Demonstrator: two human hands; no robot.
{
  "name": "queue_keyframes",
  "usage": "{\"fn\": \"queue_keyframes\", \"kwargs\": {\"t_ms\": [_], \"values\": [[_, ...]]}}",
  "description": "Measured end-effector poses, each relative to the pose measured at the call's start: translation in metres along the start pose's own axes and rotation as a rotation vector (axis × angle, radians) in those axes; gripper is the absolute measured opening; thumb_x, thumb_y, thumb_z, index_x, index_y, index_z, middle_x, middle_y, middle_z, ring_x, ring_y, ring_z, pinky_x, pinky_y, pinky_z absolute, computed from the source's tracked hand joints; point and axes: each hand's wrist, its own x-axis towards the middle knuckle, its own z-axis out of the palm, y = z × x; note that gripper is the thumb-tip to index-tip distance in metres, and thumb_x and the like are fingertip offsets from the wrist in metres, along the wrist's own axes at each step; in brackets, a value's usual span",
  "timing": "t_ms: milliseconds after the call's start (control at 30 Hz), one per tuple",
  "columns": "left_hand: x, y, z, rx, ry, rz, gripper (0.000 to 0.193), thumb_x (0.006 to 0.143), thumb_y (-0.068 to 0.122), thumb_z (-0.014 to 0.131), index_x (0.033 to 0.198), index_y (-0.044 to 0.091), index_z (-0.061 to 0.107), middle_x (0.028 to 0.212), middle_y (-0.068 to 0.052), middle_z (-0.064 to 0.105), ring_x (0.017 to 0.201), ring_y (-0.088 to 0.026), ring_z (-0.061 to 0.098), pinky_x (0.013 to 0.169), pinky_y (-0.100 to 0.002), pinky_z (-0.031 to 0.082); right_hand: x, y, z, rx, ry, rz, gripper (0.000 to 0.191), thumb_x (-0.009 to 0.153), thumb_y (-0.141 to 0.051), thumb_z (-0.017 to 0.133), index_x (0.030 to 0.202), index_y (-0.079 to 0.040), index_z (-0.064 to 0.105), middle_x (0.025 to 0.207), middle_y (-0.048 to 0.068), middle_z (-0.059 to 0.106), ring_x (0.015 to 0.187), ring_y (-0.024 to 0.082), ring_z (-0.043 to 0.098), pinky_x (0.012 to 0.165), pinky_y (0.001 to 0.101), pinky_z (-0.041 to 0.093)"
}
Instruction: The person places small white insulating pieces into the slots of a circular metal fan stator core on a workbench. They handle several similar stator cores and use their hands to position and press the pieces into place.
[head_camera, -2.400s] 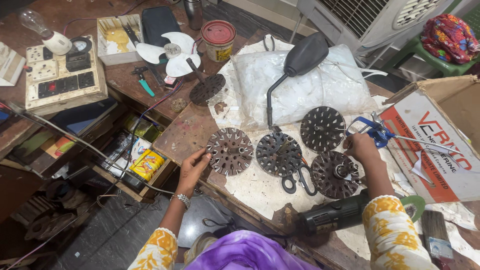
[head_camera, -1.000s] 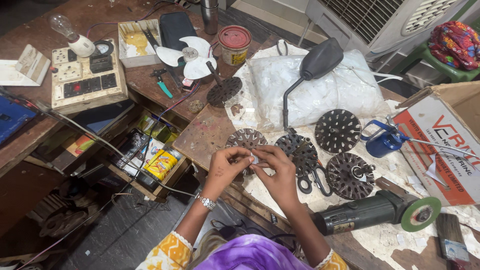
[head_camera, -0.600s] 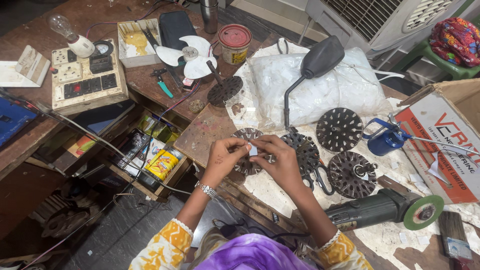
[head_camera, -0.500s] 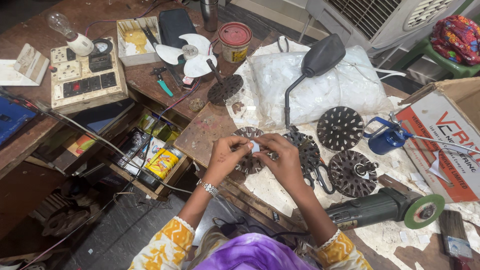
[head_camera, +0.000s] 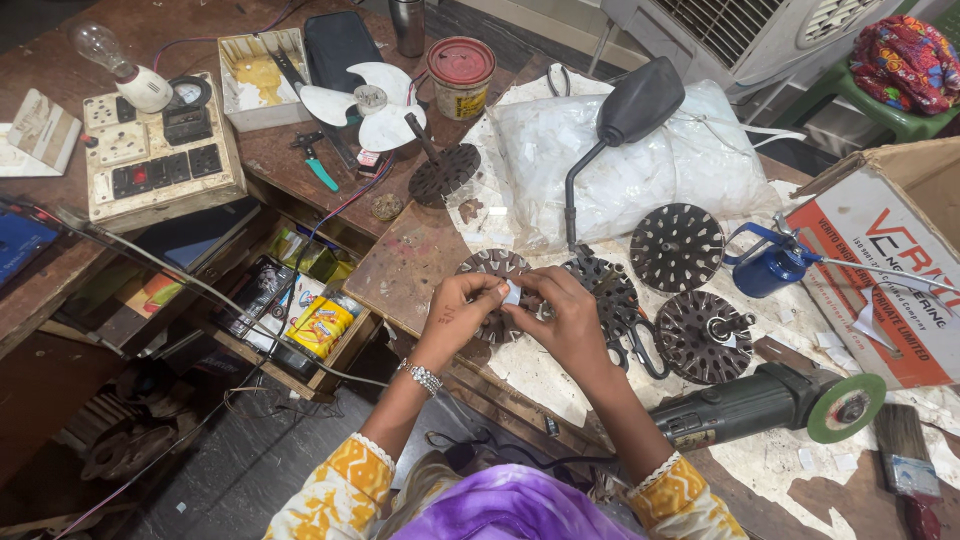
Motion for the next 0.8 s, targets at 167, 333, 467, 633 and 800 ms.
{"fn": "queue_keyframes", "kwargs": {"t_ms": [167,333,467,633,800], "values": [[-0.004,-0.008,-0.001,-0.037,-0.024,0.024,0.021,0.097,0.018,0.071,0.1,-0.003,0.077,0.08,0.001,0.072,0.068,-0.003,0.059,0.059,-0.021,0.048,-0.004,-0.001,0.003,0.011,-0.001,0.004,0.034,0.078,-0.01,0.085,0.108,0.001,0.073,0.1,0.012,0.071,0.078,0.02,0.07,0.068,0.0312,0.058],[-0.007,-0.012,0.003,-0.032,0.007,0.067,0.022,0.096,0.019,0.07,0.102,-0.001,0.077,0.081,0.002,0.071,0.069,-0.002,0.059,0.059,-0.02,0.048,-0.006,-0.003,0.004,0.033,0.025,0.047,0.029,0.079,-0.006,0.084,0.106,0.001,0.074,0.097,0.011,0.072,0.077,0.018,0.07,0.068,0.0297,0.059],[-0.008,-0.014,0.007,-0.005,0.011,0.127,0.022,0.096,0.019,0.071,0.103,-0.001,0.077,0.083,0.002,0.073,0.073,-0.002,0.06,0.061,-0.02,0.047,-0.008,-0.005,0.004,0.048,0.017,0.134,0.027,0.08,-0.004,0.082,0.105,-0.001,0.075,0.096,0.01,0.073,0.078,0.017,0.072,0.068,0.0286,0.059],[-0.012,-0.012,0.008,0.077,0.027,0.245,0.022,0.096,0.019,0.072,0.101,-0.001,0.076,0.086,-0.001,0.077,0.08,-0.005,0.067,0.071,-0.022,0.053,-0.011,-0.005,0.009,0.065,0.032,0.223,0.024,0.078,-0.002,0.081,0.102,-0.001,0.076,0.097,0.01,0.075,0.077,0.016,0.073,0.065,0.0283,0.058],[-0.023,-0.003,0.008,0.227,0.106,0.293,0.019,0.094,0.018,0.073,0.099,0.0,0.075,0.085,-0.001,0.076,0.077,-0.007,0.068,0.068,-0.023,0.052,-0.014,-0.007,0.014,0.063,0.066,0.232,0.02,0.079,-0.001,0.081,0.098,0.0,0.077,0.097,0.011,0.075,0.077,0.017,0.074,0.068,0.0282,0.059]]}}
